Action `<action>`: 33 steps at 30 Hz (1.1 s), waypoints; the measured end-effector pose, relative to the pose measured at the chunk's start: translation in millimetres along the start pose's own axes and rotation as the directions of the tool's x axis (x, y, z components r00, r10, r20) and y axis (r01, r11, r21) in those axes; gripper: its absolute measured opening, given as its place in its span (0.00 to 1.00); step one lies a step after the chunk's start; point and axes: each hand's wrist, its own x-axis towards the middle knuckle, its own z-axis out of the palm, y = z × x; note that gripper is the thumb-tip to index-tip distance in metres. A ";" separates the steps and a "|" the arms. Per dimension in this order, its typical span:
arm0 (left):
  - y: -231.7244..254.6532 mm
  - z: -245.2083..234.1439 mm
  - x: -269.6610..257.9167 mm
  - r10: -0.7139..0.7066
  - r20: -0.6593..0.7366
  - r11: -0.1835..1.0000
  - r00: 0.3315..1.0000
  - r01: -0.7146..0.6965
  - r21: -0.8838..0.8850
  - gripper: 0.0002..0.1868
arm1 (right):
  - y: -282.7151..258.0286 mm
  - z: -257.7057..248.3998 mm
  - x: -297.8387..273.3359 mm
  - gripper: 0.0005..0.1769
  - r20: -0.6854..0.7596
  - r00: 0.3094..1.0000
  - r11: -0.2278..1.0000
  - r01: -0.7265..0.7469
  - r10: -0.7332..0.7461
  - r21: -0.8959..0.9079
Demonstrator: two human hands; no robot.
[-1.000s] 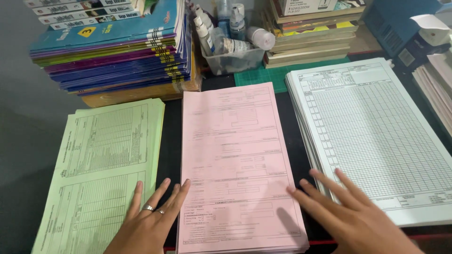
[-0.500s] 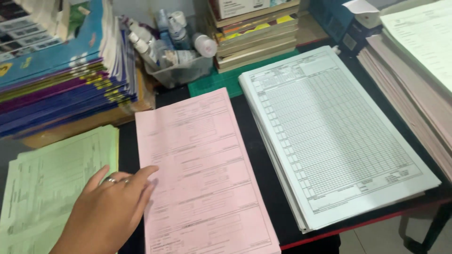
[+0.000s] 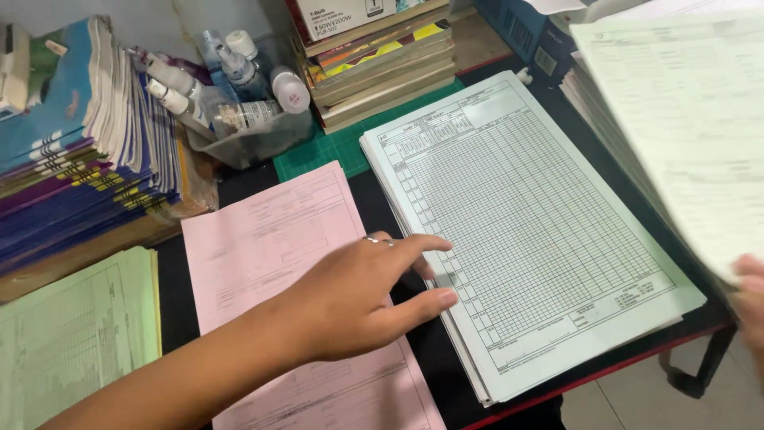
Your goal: Sorting and organizing colored paper forms on a desk
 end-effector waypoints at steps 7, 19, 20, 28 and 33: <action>39.1 -12.5 12.2 -0.224 0.222 0.568 0.949 0.312 -0.761 0.48 | -376.5 -41.0 106.7 0.28 0.159 0.794 0.785 0.606 -0.587 -0.128; -76.5 -20.9 -177.7 -0.342 -0.069 0.652 0.937 0.184 -0.736 0.24 | -420.7 21.9 178.7 0.23 0.314 0.428 0.375 0.901 -0.848 -0.217; -85.6 -18.5 -200.7 -0.358 -0.078 0.642 0.931 0.184 -0.745 0.24 | -426.9 33.4 182.1 0.23 0.315 0.408 0.360 0.911 -0.857 -0.202; -133.9 26.7 -338.6 -0.776 0.022 0.159 0.630 0.230 -0.960 0.26 | -516.5 121.2 190.9 0.30 0.252 0.092 0.149 0.964 -0.963 0.219; -95.2 11.2 -359.3 -0.958 -0.070 0.149 0.276 0.277 -0.949 0.29 | -566.0 169.1 195.7 0.23 0.056 -0.006 0.008 0.967 -0.998 0.255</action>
